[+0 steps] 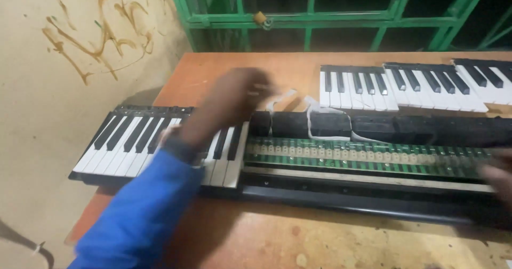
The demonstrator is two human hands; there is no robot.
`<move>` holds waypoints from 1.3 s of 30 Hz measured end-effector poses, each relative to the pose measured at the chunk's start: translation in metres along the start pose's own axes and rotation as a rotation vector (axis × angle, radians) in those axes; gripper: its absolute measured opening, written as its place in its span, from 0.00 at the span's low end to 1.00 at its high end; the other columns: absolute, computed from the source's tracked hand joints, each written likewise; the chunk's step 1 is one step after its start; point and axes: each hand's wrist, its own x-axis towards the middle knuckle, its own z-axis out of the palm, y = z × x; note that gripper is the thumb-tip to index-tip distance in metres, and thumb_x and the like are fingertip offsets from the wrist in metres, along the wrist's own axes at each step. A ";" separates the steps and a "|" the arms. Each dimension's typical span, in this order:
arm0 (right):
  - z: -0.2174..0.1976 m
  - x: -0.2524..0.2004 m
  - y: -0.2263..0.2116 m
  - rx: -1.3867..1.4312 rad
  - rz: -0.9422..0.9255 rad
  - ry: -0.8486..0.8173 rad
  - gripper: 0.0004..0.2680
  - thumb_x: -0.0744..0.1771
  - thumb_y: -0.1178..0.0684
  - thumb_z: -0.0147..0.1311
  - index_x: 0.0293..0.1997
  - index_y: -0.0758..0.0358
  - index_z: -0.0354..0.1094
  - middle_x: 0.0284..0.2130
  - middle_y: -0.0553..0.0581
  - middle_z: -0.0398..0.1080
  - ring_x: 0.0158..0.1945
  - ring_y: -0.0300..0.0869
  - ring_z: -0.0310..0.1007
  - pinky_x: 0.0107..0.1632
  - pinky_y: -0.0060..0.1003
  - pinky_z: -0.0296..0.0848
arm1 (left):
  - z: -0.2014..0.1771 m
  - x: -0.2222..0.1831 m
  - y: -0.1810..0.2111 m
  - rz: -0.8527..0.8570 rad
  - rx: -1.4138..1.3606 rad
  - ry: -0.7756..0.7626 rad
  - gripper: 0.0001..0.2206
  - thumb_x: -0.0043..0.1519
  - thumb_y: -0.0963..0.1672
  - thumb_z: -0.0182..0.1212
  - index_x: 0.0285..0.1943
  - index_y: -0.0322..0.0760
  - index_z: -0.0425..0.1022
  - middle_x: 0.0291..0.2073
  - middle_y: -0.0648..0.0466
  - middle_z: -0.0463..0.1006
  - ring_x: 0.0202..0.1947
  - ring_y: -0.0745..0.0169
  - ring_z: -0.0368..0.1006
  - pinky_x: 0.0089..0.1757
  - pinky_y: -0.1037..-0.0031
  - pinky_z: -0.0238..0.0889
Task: Removing key blocks and internal contact strips from an electronic keyboard during disassembly.
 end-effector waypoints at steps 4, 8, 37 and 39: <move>0.028 0.045 -0.053 -0.011 -0.011 -0.112 0.12 0.68 0.48 0.53 0.56 0.55 0.75 0.45 0.60 0.79 0.51 0.53 0.81 0.58 0.52 0.74 | -0.032 -0.013 -0.087 -0.180 0.191 0.062 0.13 0.62 0.48 0.68 0.54 0.45 0.82 0.43 0.52 0.84 0.49 0.46 0.80 0.47 0.56 0.72; 0.085 0.102 -0.116 -0.059 -0.162 -0.209 0.12 0.69 0.45 0.51 0.55 0.52 0.74 0.44 0.56 0.77 0.51 0.51 0.79 0.57 0.50 0.74 | -0.038 -0.034 -0.111 -0.307 0.164 0.004 0.10 0.65 0.49 0.63 0.48 0.46 0.85 0.43 0.53 0.85 0.51 0.47 0.79 0.49 0.56 0.69; 0.204 0.184 -0.163 -0.147 -0.367 -0.101 0.16 0.71 0.42 0.44 0.61 0.57 0.68 0.35 0.57 0.69 0.43 0.48 0.72 0.45 0.45 0.72 | -0.062 -0.047 -0.159 -0.346 0.030 0.356 0.14 0.72 0.47 0.50 0.50 0.40 0.82 0.40 0.46 0.81 0.47 0.41 0.78 0.46 0.54 0.69; 0.203 0.184 -0.162 -0.075 -0.385 -0.092 0.15 0.70 0.44 0.43 0.59 0.58 0.71 0.33 0.57 0.68 0.40 0.48 0.71 0.44 0.43 0.72 | -0.069 -0.057 -0.160 -0.442 0.090 0.326 0.13 0.70 0.45 0.51 0.52 0.37 0.81 0.43 0.42 0.82 0.50 0.36 0.77 0.47 0.49 0.68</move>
